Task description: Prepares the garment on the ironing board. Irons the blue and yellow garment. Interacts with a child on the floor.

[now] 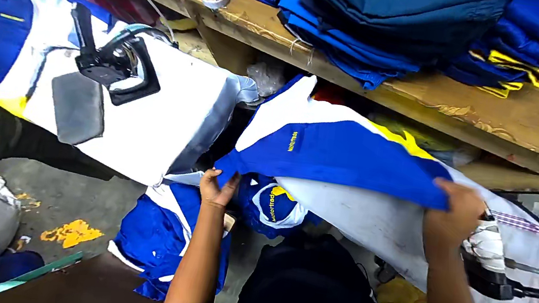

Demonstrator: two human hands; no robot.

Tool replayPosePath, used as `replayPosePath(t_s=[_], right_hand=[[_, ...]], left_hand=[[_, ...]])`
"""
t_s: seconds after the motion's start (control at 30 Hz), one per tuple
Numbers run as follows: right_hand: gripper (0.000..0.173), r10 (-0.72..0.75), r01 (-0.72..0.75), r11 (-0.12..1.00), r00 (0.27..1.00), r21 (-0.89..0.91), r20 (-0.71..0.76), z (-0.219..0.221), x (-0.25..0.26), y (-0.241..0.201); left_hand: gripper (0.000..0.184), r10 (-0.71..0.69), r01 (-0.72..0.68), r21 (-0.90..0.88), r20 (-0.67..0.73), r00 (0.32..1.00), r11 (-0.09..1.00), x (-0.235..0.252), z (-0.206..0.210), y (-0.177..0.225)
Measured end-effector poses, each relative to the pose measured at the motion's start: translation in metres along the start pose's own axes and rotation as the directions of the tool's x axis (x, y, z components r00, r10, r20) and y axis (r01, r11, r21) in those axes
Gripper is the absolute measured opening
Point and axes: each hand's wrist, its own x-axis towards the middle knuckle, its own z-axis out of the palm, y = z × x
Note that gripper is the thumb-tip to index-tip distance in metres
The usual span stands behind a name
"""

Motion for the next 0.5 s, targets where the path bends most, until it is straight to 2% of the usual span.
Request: replayPosePath(t_s=[0.1, 0.17, 0.2, 0.23, 0.27, 0.3, 0.33, 0.37, 0.4, 0.43, 0.47, 0.5], right_hand=[[0.028, -0.047, 0.031, 0.996, 0.976, 0.078, 0.212, 0.022, -0.07, -0.033], [0.028, 0.007, -0.052, 0.995, 0.89, 0.085, 0.455, 0.045, -0.097, -0.037], [0.029, 0.074, -0.121, 0.992, 0.775, 0.032, 0.628, 0.052, -0.099, -0.036], [0.031, 0.144, -0.169, 0.984, 0.594, -0.053, 0.791, 0.056, -0.09, -0.036], [0.035, 0.185, -0.167, 0.978, 0.406, -0.126, 0.895, 0.057, -0.074, -0.035], [0.041, 0.203, -0.152, 0.973, 0.224, -0.171, 0.953, 0.055, -0.056, -0.036], [0.048, 0.195, -0.142, 0.973, 0.077, -0.183, 0.978, 0.052, -0.038, -0.035], [0.052, 0.162, -0.156, 0.975, -0.003, -0.161, 0.987, 0.049, -0.022, -0.03], [0.05, 0.127, -0.195, 0.973, -0.012, -0.126, 0.992, 0.046, -0.004, -0.024], [0.048, 0.118, -0.248, 0.963, 0.043, -0.104, 0.992, 0.046, 0.013, -0.016], [0.047, 0.151, -0.297, 0.95, 0.163, -0.097, 0.975, 0.051, 0.027, -0.005], [0.048, 0.216, -0.34, 0.935, 0.335, -0.096, 0.917, 0.062, 0.038, 0.007]], left_hand=[[0.018, 0.023, -0.038, -0.056, -0.242, 0.97, 0.998, 0.025, -0.029, -0.004], [0.023, -0.008, -0.016, -0.064, -0.353, 0.936, 0.998, 0.035, -0.037, -0.009], [0.032, -0.036, 0.012, -0.064, -0.389, 0.92, 0.998, 0.036, -0.037, -0.014], [0.042, -0.065, 0.049, -0.048, -0.419, 0.906, 0.998, 0.037, -0.035, -0.019], [0.05, -0.081, 0.089, -0.005, -0.456, 0.886, 0.996, 0.036, -0.032, -0.023], [0.055, -0.082, 0.131, 0.066, -0.489, 0.869, 0.989, 0.032, -0.029, -0.028], [0.057, -0.048, 0.168, 0.185, -0.523, 0.851, 0.968, 0.027, -0.027, -0.032], [0.054, 0.043, 0.173, 0.341, -0.543, 0.839, 0.924, 0.021, -0.025, -0.04], [0.049, 0.187, 0.127, 0.514, -0.516, 0.836, 0.848, 0.015, -0.024, -0.049], [0.051, 0.318, 0.053, 0.677, -0.412, 0.854, 0.734, 0.004, -0.024, -0.056], [0.056, 0.41, -0.035, 0.816, -0.252, 0.877, 0.577, -0.008, -0.024, -0.062], [0.058, 0.44, -0.136, 0.907, -0.059, 0.896, 0.399, -0.022, -0.019, -0.066]])
